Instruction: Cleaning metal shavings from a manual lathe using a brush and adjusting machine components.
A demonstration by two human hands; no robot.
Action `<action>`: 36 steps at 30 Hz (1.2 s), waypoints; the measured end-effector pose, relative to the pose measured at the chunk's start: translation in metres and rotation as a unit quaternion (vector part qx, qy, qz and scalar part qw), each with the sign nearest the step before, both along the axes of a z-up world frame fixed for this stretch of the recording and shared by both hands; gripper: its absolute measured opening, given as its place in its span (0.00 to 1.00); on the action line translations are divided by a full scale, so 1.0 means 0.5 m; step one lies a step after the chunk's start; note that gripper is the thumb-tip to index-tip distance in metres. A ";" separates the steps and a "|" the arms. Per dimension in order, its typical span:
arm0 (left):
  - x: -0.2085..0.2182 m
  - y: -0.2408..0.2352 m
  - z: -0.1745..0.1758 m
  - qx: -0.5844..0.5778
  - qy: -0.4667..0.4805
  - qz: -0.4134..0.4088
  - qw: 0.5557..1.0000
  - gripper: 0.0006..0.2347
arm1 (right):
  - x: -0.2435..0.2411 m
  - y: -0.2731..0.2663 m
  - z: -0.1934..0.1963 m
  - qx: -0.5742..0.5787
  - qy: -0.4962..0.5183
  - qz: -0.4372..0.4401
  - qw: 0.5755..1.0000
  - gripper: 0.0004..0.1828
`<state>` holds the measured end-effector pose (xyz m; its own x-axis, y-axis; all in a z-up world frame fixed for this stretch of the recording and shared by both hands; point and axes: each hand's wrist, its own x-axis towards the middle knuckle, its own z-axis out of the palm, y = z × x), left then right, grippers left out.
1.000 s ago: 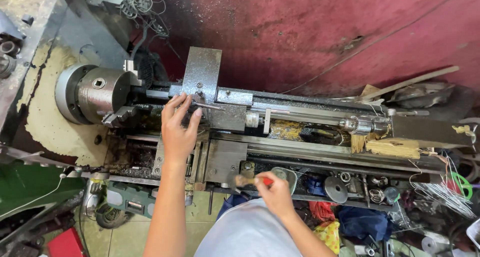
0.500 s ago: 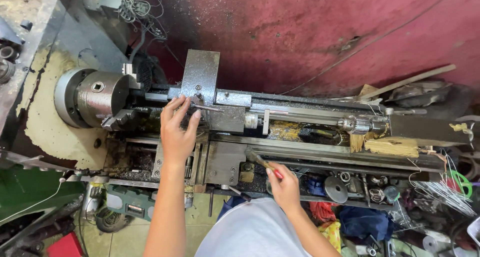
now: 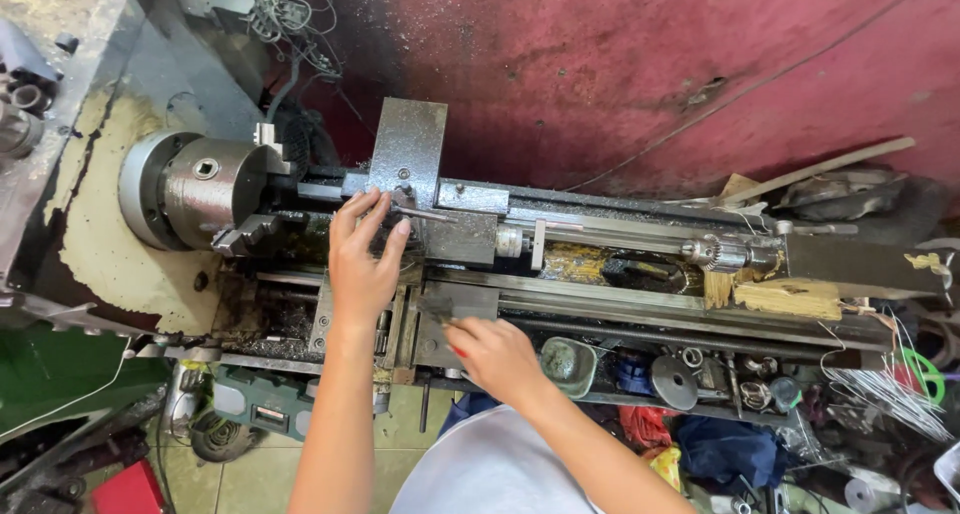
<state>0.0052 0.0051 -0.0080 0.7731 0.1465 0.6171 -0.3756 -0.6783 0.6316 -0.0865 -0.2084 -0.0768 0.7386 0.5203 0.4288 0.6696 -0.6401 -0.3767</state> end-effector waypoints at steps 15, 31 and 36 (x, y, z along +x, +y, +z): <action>-0.014 -0.002 0.026 -0.025 0.060 -0.029 0.997 0.16 | -0.094 0.073 -0.002 -0.166 -0.077 0.240 0.953 0.09; -0.004 -0.004 0.020 -0.018 0.015 -0.006 1.000 0.15 | 0.033 0.098 -0.029 -0.056 -0.020 0.040 0.997 0.10; 0.000 0.004 0.009 -0.003 0.008 -0.008 1.000 0.16 | -0.037 0.088 -0.017 -0.070 0.063 0.114 0.989 0.11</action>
<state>0.0050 0.0070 -0.0034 0.7853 0.1382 0.6035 -0.3760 -0.6680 0.6422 -0.1050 -0.1645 -0.0854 0.6387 0.7270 0.2520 0.7555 -0.5304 -0.3847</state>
